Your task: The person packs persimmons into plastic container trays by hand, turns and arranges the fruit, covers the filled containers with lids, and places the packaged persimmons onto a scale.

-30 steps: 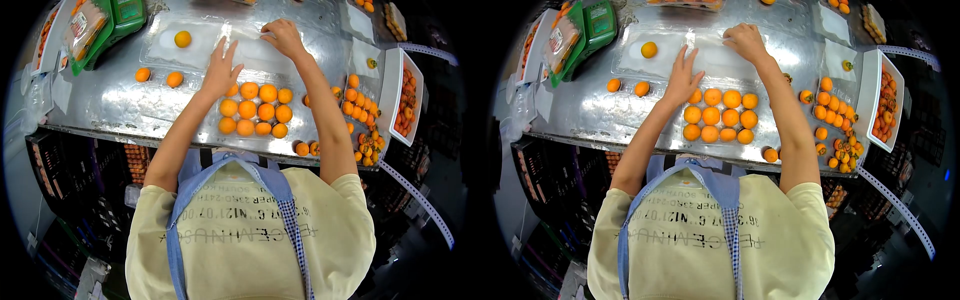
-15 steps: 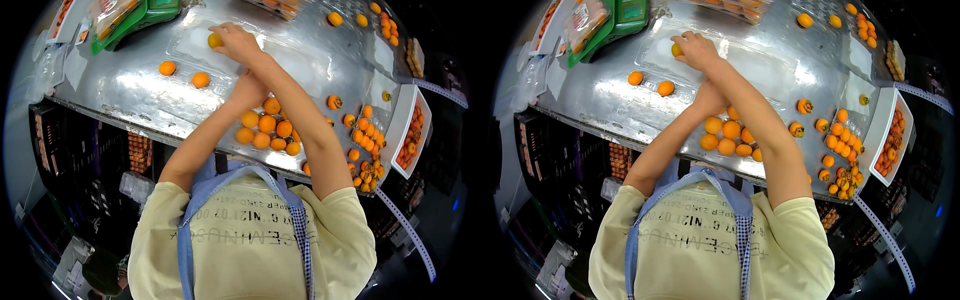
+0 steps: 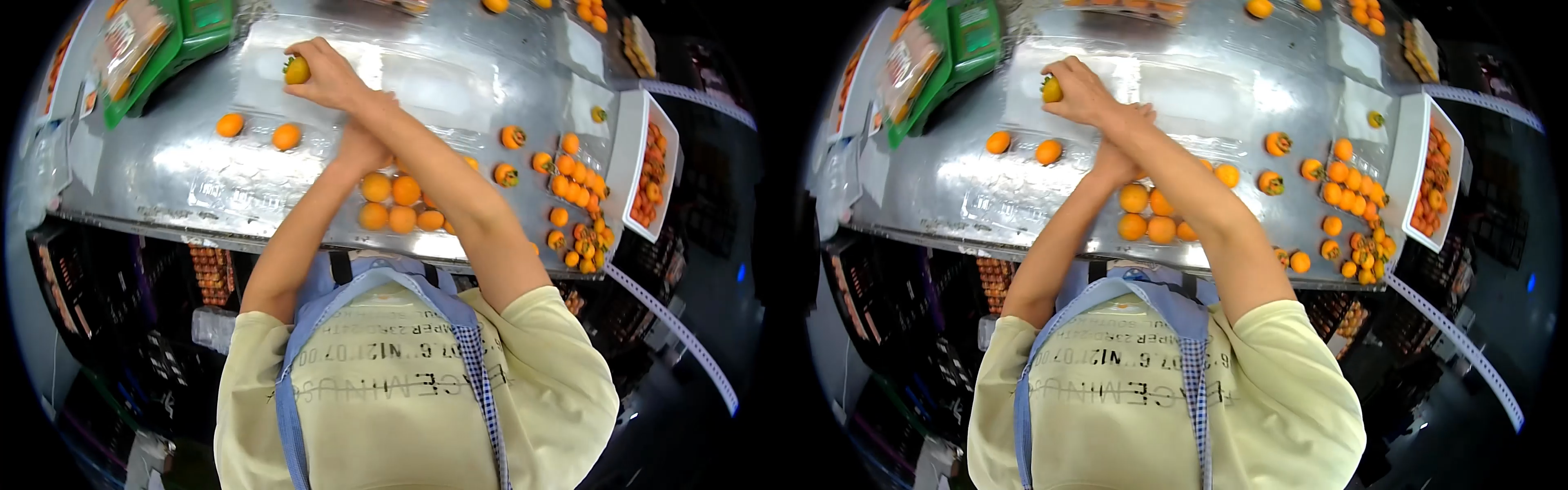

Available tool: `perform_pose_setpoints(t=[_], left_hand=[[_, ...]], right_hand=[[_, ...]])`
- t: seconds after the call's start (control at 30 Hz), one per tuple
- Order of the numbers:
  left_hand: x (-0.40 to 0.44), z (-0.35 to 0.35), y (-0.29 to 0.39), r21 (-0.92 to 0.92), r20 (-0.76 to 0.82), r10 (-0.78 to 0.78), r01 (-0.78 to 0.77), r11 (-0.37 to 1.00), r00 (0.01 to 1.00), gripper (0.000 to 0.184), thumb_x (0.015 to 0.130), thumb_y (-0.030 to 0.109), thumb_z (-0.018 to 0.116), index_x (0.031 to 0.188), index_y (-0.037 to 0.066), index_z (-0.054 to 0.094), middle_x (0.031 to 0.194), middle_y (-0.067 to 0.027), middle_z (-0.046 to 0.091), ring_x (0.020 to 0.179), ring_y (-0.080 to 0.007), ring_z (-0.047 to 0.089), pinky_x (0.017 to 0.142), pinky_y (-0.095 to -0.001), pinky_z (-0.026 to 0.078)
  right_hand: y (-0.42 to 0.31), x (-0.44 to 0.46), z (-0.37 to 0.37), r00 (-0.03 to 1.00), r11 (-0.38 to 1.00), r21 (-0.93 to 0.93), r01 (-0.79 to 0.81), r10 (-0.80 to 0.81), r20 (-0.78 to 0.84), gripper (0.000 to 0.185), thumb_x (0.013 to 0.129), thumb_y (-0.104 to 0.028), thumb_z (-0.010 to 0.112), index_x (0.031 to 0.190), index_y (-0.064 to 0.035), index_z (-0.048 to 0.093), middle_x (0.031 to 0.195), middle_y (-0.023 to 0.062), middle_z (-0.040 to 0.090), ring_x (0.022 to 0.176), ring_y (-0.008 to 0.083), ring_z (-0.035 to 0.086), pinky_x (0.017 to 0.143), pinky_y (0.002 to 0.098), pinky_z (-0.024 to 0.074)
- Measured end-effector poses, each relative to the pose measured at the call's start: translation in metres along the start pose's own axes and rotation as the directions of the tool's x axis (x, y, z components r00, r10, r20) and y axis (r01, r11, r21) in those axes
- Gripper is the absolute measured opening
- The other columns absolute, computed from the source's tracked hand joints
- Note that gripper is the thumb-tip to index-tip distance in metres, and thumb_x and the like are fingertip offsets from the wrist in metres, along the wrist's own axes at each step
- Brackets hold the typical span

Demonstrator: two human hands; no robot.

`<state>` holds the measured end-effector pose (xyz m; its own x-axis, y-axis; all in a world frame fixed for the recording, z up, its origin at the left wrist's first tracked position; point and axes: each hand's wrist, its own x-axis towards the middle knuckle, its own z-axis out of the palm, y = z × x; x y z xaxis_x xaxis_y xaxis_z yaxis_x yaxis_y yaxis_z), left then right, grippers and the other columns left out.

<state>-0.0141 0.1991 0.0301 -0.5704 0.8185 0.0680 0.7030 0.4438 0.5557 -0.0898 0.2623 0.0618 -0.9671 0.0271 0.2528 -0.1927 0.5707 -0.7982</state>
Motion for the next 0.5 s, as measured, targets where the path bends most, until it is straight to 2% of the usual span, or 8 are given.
perform_pose_setpoints(t=[0.03,0.1,0.2,0.23,0.27,0.37,0.5], left_hand=[[0.004,-0.004,0.007,0.004,0.065,-0.019,0.019,1.000,0.998,0.064,0.085,0.034,0.058,0.136,0.001,0.039,0.142,-0.0167,0.037,0.132,-0.0344,0.033,0.109,-0.0434,0.026],[0.008,-0.019,0.011,0.036,0.186,-0.086,0.081,0.996,0.979,0.059,0.087,0.032,0.056,0.135,0.001,0.041,0.141,-0.0161,0.039,0.132,-0.0339,0.032,0.109,-0.0447,0.027],[0.004,-0.007,0.006,0.006,0.077,-0.064,0.064,0.998,0.995,0.053,0.089,0.031,0.053,0.132,0.001,0.044,0.138,-0.0145,0.043,0.131,-0.0335,0.033,0.107,-0.0452,0.028],[0.003,0.002,0.005,-0.021,-0.159,0.022,-0.026,0.999,0.987,0.048,0.088,0.029,0.057,0.122,-0.004,0.050,0.128,-0.0158,0.050,0.125,-0.0344,0.039,0.102,-0.0426,0.035],[0.003,0.001,0.005,0.008,-0.158,0.025,-0.024,1.000,0.987,0.048,0.088,0.030,0.057,0.122,-0.004,0.051,0.129,-0.0156,0.050,0.125,-0.0337,0.039,0.102,-0.0425,0.035],[0.003,0.000,0.008,0.095,-0.149,0.045,-0.031,0.995,0.988,0.048,0.087,0.032,0.058,0.120,-0.002,0.053,0.130,-0.0143,0.050,0.124,-0.0308,0.040,0.100,-0.0422,0.035],[0.003,0.003,0.006,0.118,-0.149,0.058,-0.041,0.992,0.987,0.047,0.087,0.032,0.058,0.120,0.000,0.054,0.130,-0.0137,0.050,0.125,-0.0309,0.040,0.099,-0.0425,0.035]], right_hand=[[-0.011,-0.003,-0.010,0.998,0.994,0.102,-0.027,0.032,-0.048,0.050,0.070,-0.023,0.077,0.113,-0.0070,0.056,0.110,0.0135,0.051,0.104,0.0294,0.053,0.091,0.0359,0.0443],[-0.018,-0.018,-0.035,0.989,0.996,0.085,-0.020,0.032,-0.148,0.051,0.069,-0.019,0.078,0.113,-0.0058,0.056,0.111,0.0134,0.049,0.104,0.0279,0.052,0.091,0.0352,0.0448],[0.007,-0.055,-0.074,0.960,0.998,0.050,-0.029,0.041,-0.276,0.049,0.069,-0.013,0.079,0.111,-0.0052,0.057,0.110,0.0116,0.047,0.105,0.0257,0.052,0.090,0.0327,0.0455],[0.015,-0.072,-0.086,0.944,0.997,0.029,-0.067,0.073,-0.321,0.046,0.066,-0.012,0.078,0.108,-0.0054,0.058,0.108,0.0125,0.049,0.104,0.0278,0.050,0.091,0.0342,0.0444],[0.023,-0.087,-0.097,0.924,0.994,0.009,-0.108,0.104,-0.369,0.044,0.063,-0.011,0.077,0.104,-0.0055,0.060,0.106,0.0135,0.051,0.104,0.0298,0.049,0.091,0.0357,0.0433],[0.044,-0.124,-0.113,0.915,0.969,-0.058,-0.239,0.205,-0.349,0.043,0.064,-0.008,0.078,0.102,-0.0055,0.059,0.106,0.0135,0.050,0.105,0.0294,0.048,0.090,0.0347,0.0435],[0.055,-0.136,-0.113,0.915,0.959,-0.121,-0.255,0.199,-0.352,0.044,0.065,-0.007,0.078,0.104,-0.0053,0.056,0.107,0.0138,0.048,0.104,0.0298,0.049,0.089,0.0342,0.0440]])
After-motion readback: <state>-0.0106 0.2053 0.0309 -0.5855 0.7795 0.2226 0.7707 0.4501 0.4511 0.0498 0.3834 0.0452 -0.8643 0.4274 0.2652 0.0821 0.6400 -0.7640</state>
